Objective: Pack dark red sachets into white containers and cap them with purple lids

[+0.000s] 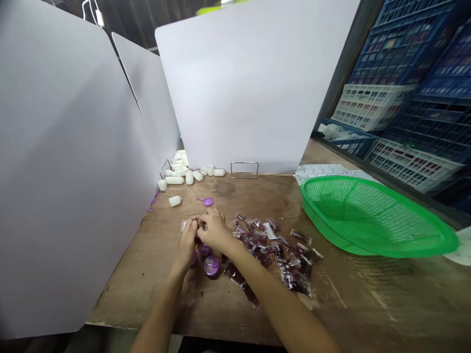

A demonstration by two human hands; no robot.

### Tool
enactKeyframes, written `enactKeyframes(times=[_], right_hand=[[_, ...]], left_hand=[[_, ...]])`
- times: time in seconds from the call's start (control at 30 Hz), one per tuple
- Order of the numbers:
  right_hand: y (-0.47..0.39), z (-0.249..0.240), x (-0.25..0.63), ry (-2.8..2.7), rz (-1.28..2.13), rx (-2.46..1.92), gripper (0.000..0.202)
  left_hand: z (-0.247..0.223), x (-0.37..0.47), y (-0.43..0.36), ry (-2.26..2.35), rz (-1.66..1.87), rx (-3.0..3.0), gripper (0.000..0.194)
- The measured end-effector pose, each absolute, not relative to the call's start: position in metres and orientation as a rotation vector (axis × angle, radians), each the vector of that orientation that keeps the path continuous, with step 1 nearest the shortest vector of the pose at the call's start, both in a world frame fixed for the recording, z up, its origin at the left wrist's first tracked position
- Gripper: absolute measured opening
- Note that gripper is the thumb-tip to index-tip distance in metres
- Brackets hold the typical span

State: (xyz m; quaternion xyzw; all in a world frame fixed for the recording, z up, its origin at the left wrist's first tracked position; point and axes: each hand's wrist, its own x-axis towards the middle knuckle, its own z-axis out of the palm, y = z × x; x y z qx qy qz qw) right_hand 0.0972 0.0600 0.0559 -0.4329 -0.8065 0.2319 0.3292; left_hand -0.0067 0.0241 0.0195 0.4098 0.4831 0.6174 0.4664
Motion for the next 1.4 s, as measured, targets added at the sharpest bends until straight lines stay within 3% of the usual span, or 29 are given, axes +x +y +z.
enactKeyframes(times=[0.13, 0.3, 0.43, 0.5, 0.6, 0.73, 0.9, 1.2, 1.3, 1.4], right_hand=[[0.057, 0.055, 0.087, -2.159, 0.499, -1.041, 0.015], [0.105, 0.041, 0.078, -2.1, 0.822, -1.09, 0.011], [0.168, 0.017, 0.072, -2.087, 0.717, -1.333, 0.015], [0.187, 0.002, 0.068, -2.094, 0.66, -1.423, 0.009], [0.198, -0.015, 0.062, -2.111, 0.62, -1.466, 0.017], [0.196, -0.022, 0.061, -2.05, 0.649, -1.46, 0.017], [0.185, -0.012, 0.069, -1.834, 0.855, -1.399, 0.005], [0.094, 0.019, 0.087, -1.366, 1.416, -1.056, 0.03], [0.061, 0.028, 0.09, -1.21, 1.538, -0.959, 0.026], [0.039, 0.034, 0.09, -1.091, 1.573, -0.866, 0.021]], left_hand=[[0.018, -0.013, 0.027, 1.158, 1.557, 1.004, 0.037], [0.014, -0.05, 0.027, 1.274, 1.553, 0.935, 0.042], [-0.005, -0.081, 0.015, 1.479, 1.563, 0.949, 0.044], [-0.017, -0.088, 0.006, 1.6, 1.528, 1.006, 0.041], [-0.031, -0.09, -0.003, 1.79, 1.427, 1.117, 0.033], [-0.035, -0.087, -0.007, 2.028, 1.205, 1.248, 0.025], [-0.026, -0.091, -0.004, 2.292, 0.948, 1.309, 0.03], [0.0, -0.102, -0.009, 2.438, 0.922, 1.33, 0.037], [0.025, -0.08, -0.014, 2.211, 1.242, 1.362, 0.04], [0.047, -0.048, -0.015, 1.596, 1.414, 1.285, 0.042]])
